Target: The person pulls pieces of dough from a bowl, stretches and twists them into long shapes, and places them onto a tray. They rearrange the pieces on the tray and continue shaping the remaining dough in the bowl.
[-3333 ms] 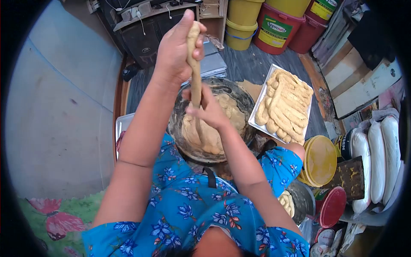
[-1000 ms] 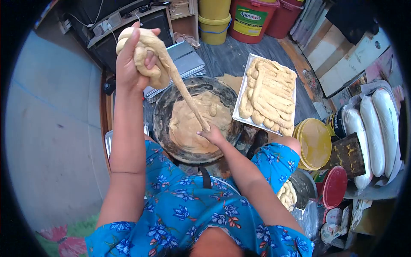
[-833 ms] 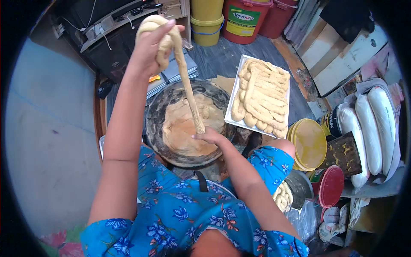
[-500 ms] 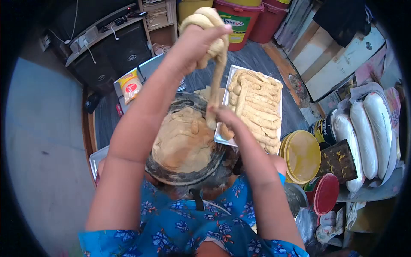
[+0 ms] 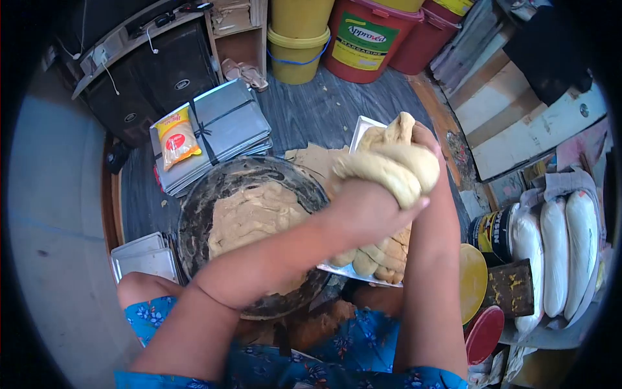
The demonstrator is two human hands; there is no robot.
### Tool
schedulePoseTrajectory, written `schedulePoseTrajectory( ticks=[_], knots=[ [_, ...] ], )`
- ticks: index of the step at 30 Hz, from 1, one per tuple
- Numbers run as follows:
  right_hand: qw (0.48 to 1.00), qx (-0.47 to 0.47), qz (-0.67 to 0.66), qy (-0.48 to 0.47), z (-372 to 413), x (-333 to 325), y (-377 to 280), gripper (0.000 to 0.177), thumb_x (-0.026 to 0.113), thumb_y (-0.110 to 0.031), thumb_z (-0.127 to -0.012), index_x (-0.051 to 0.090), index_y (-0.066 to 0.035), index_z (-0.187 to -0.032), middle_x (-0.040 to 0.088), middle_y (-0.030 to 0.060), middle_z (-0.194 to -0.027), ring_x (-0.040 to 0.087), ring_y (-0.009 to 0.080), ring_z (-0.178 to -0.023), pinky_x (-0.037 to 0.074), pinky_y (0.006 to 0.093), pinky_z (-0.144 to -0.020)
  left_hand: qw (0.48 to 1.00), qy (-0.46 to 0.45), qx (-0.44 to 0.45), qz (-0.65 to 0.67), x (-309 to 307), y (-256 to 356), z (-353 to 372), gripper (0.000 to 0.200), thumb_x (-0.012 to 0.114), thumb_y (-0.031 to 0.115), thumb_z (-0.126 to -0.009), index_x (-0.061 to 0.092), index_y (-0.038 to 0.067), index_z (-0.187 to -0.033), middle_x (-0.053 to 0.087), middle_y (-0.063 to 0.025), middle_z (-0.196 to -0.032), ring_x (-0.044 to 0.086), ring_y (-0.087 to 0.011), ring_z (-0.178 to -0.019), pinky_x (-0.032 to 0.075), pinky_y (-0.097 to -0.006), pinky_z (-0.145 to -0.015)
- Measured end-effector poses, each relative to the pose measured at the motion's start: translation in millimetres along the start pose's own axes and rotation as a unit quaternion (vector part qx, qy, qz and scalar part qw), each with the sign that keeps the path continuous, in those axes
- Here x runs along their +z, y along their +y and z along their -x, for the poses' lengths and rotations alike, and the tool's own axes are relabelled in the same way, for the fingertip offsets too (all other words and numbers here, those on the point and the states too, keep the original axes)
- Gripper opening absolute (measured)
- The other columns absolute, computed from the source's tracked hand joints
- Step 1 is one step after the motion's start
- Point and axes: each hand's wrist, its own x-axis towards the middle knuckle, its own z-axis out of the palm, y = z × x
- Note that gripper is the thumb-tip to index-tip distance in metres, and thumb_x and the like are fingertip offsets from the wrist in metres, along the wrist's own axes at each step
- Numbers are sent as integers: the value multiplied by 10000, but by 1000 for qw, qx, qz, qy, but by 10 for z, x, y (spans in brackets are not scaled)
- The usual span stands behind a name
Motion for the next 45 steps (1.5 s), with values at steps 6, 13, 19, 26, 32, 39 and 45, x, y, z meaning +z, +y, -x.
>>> schedulePoseTrajectory(
  ticks=[6,13,19,26,32,39,45],
  knots=[
    [977,91,183,54,-246,-17,249,179,515,-3,-853,534,-9,-1030,614,106,-905,646,180,-720,570,276,-588,997,-64,22,19,931,-384,-23,473,488,249,-905,384,145,-1355,559,-162,-1085,558,-316,-950,471,-419,-788],
    [994,56,66,61,319,219,-129,367,567,-272,-874,542,17,-1099,603,90,-973,617,205,-856,532,337,-747,996,-39,78,-26,1625,-745,229,228,534,141,-794,602,55,-994,632,-165,-821,622,-296,-673,506,-423,-596],
    [870,-81,487,17,128,259,-31,427,689,-204,-725,601,-102,-1130,505,164,-1205,530,328,-1073,460,374,-877,986,-156,-13,-50,1588,-579,301,185,582,158,-720,611,21,-840,633,-173,-743,628,-332,-655,510,-431,-580],
    [749,-202,631,16,513,411,17,470,611,-32,-690,605,-119,-1152,523,115,-1166,485,314,-1108,413,371,-954,995,-80,-47,-47,1593,-541,408,179,599,187,-720,654,18,-741,631,-179,-693,633,-331,-652,510,-439,-600],
    [820,-193,535,60,882,307,126,505,603,-73,-726,530,-57,-1226,499,192,-1225,480,347,-1143,410,377,-960,984,-111,-111,-80,1298,-295,480,233,605,246,-758,644,24,-699,633,-169,-682,628,-343,-648,510,-436,-598],
    [840,-86,535,1,1520,391,181,611,690,-264,-743,468,-18,-1256,488,234,-1258,475,349,-1171,421,387,-953,917,46,-116,379,183,469,669,157,595,132,-854,642,-5,-913,664,-90,-808,652,-188,-796,519,-322,-707],
    [818,-166,549,-48,1528,271,900,584,626,-307,-784,465,-52,-1284,515,238,-1199,505,366,-1122,422,427,-943,903,121,17,413,-489,1012,429,249,583,193,-869,623,-29,-975,656,-108,-805,632,-159,-779,499,-273,-701]
  ],
)
